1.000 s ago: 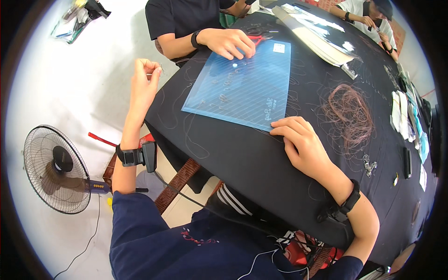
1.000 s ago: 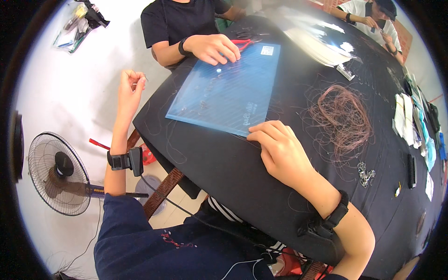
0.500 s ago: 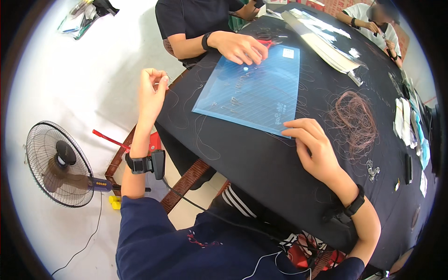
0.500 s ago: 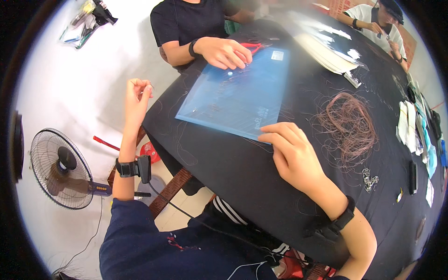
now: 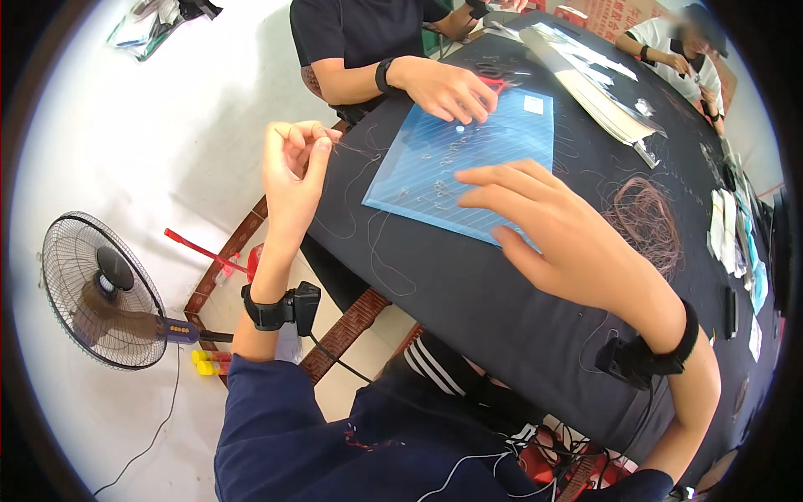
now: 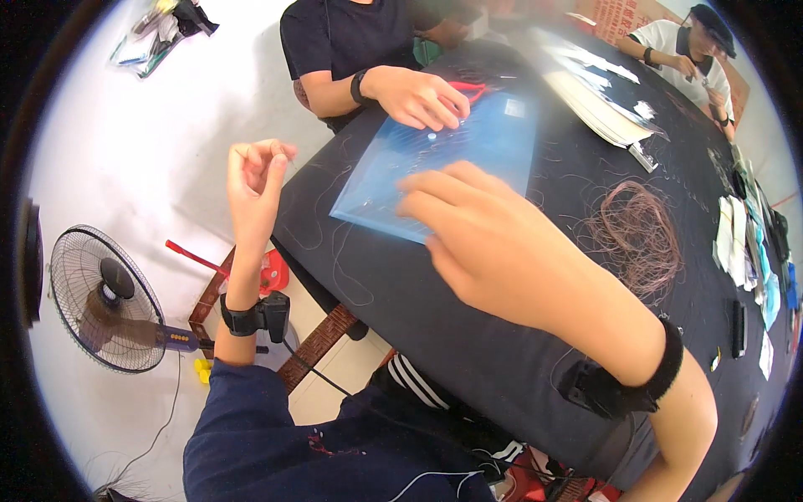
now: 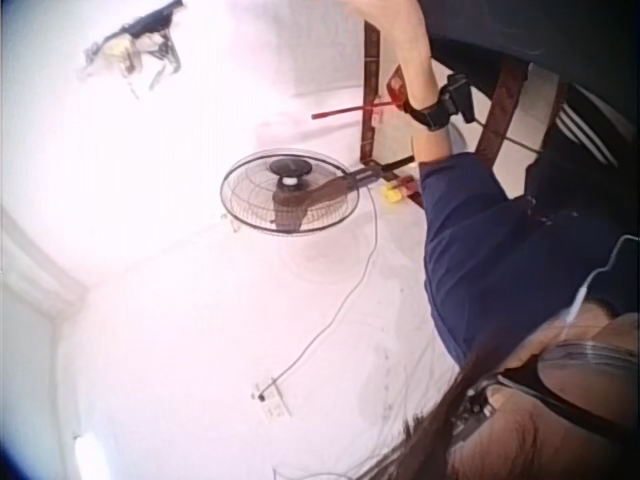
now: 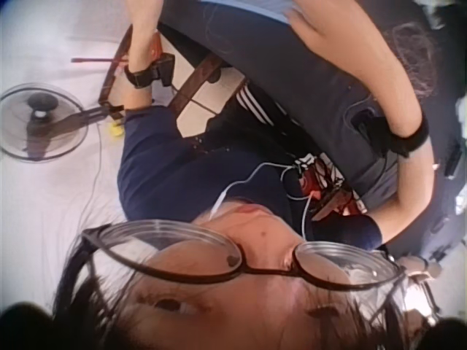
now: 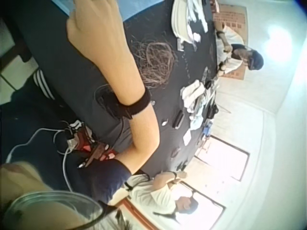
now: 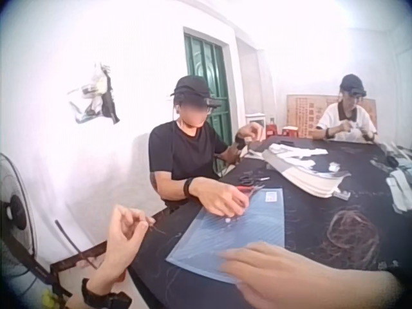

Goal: The recorder is assembling small fishing tackle components including a hook and weight using thin line.

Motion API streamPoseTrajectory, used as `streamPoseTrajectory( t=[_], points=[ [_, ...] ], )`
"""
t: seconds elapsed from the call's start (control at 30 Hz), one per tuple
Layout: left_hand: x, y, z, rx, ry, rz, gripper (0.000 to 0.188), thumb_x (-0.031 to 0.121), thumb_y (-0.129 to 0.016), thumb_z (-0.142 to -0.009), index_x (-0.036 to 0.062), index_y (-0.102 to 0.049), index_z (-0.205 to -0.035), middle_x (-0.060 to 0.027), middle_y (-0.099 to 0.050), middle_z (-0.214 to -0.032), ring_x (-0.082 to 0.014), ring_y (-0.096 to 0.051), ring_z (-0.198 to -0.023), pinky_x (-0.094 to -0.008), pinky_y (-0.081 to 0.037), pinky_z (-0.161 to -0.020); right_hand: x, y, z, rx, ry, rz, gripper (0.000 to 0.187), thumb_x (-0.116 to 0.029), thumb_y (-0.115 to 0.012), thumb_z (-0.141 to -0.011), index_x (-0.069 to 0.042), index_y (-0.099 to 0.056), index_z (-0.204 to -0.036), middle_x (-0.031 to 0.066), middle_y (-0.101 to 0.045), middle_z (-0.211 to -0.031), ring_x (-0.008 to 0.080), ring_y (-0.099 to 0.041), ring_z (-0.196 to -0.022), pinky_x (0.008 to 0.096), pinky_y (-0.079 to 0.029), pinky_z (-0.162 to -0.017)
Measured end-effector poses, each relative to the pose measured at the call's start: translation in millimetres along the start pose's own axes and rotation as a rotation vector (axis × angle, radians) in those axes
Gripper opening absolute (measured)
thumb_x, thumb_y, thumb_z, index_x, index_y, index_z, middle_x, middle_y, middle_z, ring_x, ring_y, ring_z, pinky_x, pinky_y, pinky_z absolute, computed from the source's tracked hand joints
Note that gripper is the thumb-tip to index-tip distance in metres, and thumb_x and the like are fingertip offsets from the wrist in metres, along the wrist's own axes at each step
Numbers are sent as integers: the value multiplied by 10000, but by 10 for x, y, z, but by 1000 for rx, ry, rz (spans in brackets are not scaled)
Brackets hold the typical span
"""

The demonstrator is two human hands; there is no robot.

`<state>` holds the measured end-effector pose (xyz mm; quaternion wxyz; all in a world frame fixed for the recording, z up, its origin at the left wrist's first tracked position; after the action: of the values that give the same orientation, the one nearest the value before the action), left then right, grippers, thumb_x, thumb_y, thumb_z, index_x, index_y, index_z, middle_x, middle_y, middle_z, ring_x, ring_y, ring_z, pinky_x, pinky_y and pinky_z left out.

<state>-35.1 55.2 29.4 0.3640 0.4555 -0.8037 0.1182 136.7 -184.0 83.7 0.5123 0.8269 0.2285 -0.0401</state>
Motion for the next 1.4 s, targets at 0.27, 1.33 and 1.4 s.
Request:
streamPoseTrajectory(
  t=[0.27, 1.33, 1.4],
  points=[
    [130, -105, 28, 18, -7, 38, 248, -63, -548, -913, 79, -346, -899, -86, -550, -935, -175, -609, -928, -330, -508, -857, 144, -555, -653, 17, 55, -287, 283, -29, -565, -806, -42, -622, -1083, 168, -617, -1194, 350, -537, -1168, 403, -440, -976],
    [14, -39, 210, 47, 320, 256, 245, 23, -618, -917, 113, -397, -864, -52, -605, -875, -181, -627, -929, -318, -505, -853, 305, -198, -1021, 396, 100, 129, 22, 3, -598, -774, 12, -583, -760, 221, -590, -636, 385, -640, -655, 415, -511, -580],
    [39, -70, 206, 43, 305, 259, 255, 18, -625, -911, 113, -395, -857, -57, -612, -861, -181, -631, -919, -315, -505, -848, 320, -199, -1010, 397, 84, 92, 37, 1, -589, -779, 13, -586, -744, 216, -593, -642, 382, -638, -653, 415, -509, -589]
  ],
)
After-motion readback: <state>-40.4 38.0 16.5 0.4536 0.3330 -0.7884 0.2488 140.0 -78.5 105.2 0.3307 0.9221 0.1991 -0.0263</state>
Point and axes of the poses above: each hand's wrist, its own z-axis away from the middle knuckle, its own y-axis out of the back of the hand, x = y × z, the point moved 1 cm from there along -z, towards the middle knuckle
